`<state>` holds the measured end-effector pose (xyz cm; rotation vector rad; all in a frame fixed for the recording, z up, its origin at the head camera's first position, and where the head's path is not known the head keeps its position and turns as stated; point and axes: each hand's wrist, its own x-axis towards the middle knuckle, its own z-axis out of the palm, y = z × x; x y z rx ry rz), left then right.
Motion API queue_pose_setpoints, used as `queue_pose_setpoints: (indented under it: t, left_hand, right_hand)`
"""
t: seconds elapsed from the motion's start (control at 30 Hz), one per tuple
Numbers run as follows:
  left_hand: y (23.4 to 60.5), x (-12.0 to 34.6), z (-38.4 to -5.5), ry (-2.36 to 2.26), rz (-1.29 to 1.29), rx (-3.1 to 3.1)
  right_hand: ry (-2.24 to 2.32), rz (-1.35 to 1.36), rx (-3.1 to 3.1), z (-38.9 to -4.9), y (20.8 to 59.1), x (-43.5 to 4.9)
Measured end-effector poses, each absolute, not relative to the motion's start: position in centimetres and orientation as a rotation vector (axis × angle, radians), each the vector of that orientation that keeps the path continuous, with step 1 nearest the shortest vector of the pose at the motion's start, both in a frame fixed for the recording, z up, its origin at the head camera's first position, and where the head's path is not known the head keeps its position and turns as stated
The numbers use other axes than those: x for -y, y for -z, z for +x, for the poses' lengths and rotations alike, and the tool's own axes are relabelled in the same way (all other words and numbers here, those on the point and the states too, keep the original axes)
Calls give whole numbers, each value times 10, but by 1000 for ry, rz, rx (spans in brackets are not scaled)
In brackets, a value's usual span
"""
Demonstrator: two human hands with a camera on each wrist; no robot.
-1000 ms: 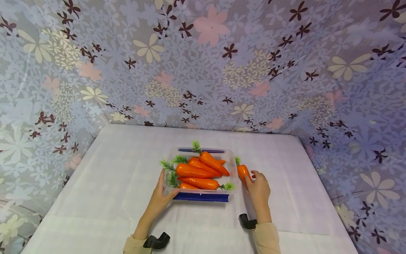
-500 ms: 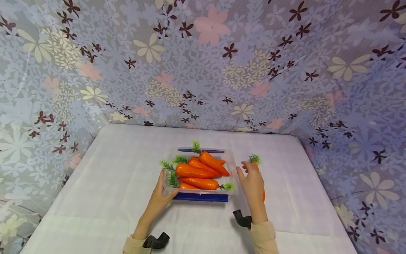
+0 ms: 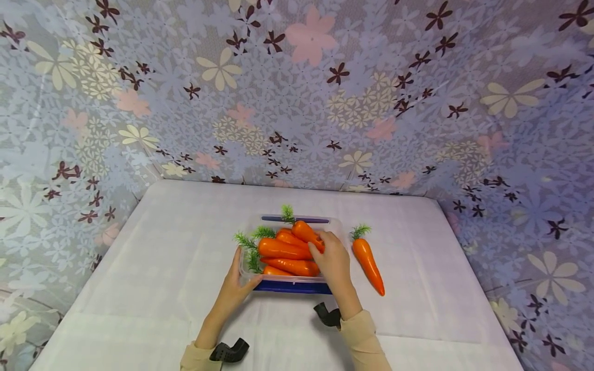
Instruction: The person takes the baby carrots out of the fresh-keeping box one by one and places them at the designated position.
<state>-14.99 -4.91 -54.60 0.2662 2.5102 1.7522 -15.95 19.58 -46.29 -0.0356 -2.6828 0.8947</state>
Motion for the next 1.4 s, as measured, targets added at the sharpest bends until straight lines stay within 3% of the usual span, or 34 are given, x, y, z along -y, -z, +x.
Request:
queue_pose_setpoints:
  t: [0.67, 1.4]
  left_hand:
    - [543, 42, -148, -1740, 269, -2494]
    - [545, 47, -147, -1753, 258, -2523]
  right_hand:
    - [-984, 179, 2803, -168, 486, -179]
    - [-1004, 171, 2895, -174, 493, -176]
